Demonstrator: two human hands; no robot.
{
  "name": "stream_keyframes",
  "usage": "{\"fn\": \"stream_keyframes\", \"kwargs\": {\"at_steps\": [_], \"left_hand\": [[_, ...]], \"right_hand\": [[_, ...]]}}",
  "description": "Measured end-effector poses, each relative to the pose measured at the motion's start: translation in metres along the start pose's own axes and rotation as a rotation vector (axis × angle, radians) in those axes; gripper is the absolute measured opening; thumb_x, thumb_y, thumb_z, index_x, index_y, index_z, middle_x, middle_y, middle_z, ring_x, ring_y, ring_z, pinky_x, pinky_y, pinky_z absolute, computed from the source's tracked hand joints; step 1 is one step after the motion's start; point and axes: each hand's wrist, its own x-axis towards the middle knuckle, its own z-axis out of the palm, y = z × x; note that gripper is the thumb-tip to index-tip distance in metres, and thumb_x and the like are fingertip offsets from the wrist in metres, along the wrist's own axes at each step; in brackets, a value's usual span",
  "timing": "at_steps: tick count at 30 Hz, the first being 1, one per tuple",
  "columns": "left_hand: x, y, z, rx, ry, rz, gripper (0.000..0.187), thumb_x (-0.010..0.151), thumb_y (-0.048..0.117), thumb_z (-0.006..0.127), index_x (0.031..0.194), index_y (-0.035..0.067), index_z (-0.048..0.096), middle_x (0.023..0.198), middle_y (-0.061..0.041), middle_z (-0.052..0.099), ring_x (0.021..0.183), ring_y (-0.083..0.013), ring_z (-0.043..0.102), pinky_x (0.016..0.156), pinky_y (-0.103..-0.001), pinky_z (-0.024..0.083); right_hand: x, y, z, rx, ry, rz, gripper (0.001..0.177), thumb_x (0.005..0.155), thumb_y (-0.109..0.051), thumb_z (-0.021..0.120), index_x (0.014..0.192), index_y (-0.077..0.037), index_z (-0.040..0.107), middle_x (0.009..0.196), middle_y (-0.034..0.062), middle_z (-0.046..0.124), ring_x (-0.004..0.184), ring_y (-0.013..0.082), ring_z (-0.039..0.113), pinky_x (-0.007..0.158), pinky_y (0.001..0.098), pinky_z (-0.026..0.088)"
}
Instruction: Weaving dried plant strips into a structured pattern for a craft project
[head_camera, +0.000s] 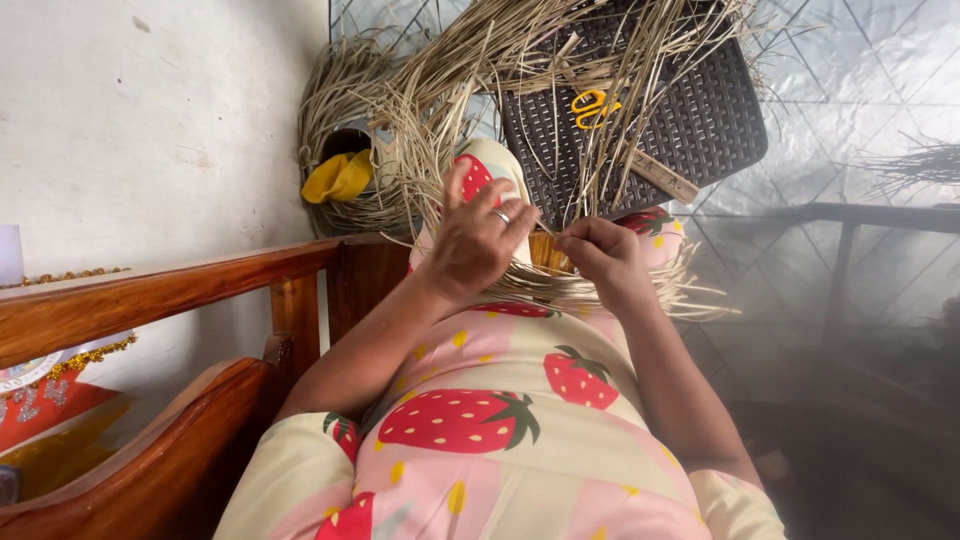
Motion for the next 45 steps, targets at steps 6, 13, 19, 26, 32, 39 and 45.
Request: {"fn": "stream_keyframes", "kwargs": {"at_steps": [6,13,19,26,32,39,45], "left_hand": [[-0.048,-0.101,-0.004,0.261,-0.017,-0.296,0.022,0.092,0.014,0.077,0.11,0.025,0.079,0.072,0.004,0.066,0.094,-0.0178,0.07,0.108,-0.057,0.037],[-0.105,-0.172,-0.031,0.314,-0.17,-0.881,0.016,0.099,0.014,0.073,0.1,0.03,0.077,0.075,0.012,0.074,0.063,-0.0105,0.055,0.09,-0.04,0.043],[-0.017,-0.083,-0.059,0.225,0.063,-0.578,0.031,0.095,-0.006,0.069,0.117,0.015,0.076,0.126,-0.009,0.069,0.123,-0.0273,0.058,0.106,-0.047,0.037],[0.012,-0.017,-0.053,-0.449,-0.247,-0.171,0.011,0.104,0.024,0.07,0.106,0.017,0.078,0.089,-0.001,0.074,0.083,-0.0236,0.074,0.084,-0.038,0.054],[0.005,-0.058,-0.131,-0.535,-0.515,-0.566,0.014,0.105,0.015,0.067,0.108,0.02,0.081,0.076,-0.003,0.074,0.071,-0.0219,0.071,0.076,-0.034,0.056],[-0.021,-0.051,-0.098,-0.583,-0.788,-0.804,0.045,0.113,0.045,0.052,0.119,0.007,0.077,0.098,-0.014,0.075,0.095,-0.0287,0.072,0.092,-0.041,0.055],[-0.034,-0.038,-0.081,-0.495,-0.79,-0.737,0.037,0.1,0.043,0.071,0.111,0.008,0.078,0.103,-0.017,0.076,0.101,-0.0435,0.071,0.084,-0.055,0.057]], "right_hand": [[-0.022,-0.029,-0.046,0.149,-0.049,-0.398,0.015,0.073,0.023,0.062,0.071,0.01,0.069,0.054,0.0167,0.048,0.045,0.0177,0.043,0.041,0.0266,0.037],[-0.054,-0.07,-0.071,0.508,-0.131,-0.492,0.012,0.075,0.004,0.057,0.079,-0.003,0.066,0.081,0.0136,0.071,0.049,0.0121,0.045,0.046,0.0246,0.035],[-0.032,-0.048,-0.025,-0.616,0.157,-0.314,0.013,0.092,-0.008,0.08,0.104,-0.009,0.084,0.083,0.0146,0.077,0.078,0.0362,0.075,0.069,0.0404,0.055],[-0.012,-0.052,0.027,-0.848,0.147,-0.554,0.01,0.09,-0.015,0.085,0.099,-0.02,0.084,0.068,0.0055,0.071,0.063,0.0296,0.069,0.058,0.0401,0.057],[-0.004,-0.039,0.007,-0.846,0.033,-0.361,0.007,0.097,-0.024,0.08,0.103,-0.028,0.081,0.085,-0.0001,0.076,0.079,0.0252,0.074,0.069,0.0377,0.056],[0.028,-0.019,0.042,-0.57,-0.278,-0.307,0.011,0.09,-0.002,0.078,0.1,0.0,0.08,0.094,0.0228,0.075,0.086,0.046,0.072,0.078,0.0558,0.055],[0.04,0.006,0.05,-0.626,-0.243,-0.24,0.011,0.091,-0.014,0.083,0.102,-0.015,0.082,0.085,0.0064,0.076,0.075,0.0278,0.071,0.071,0.0411,0.056]]}}
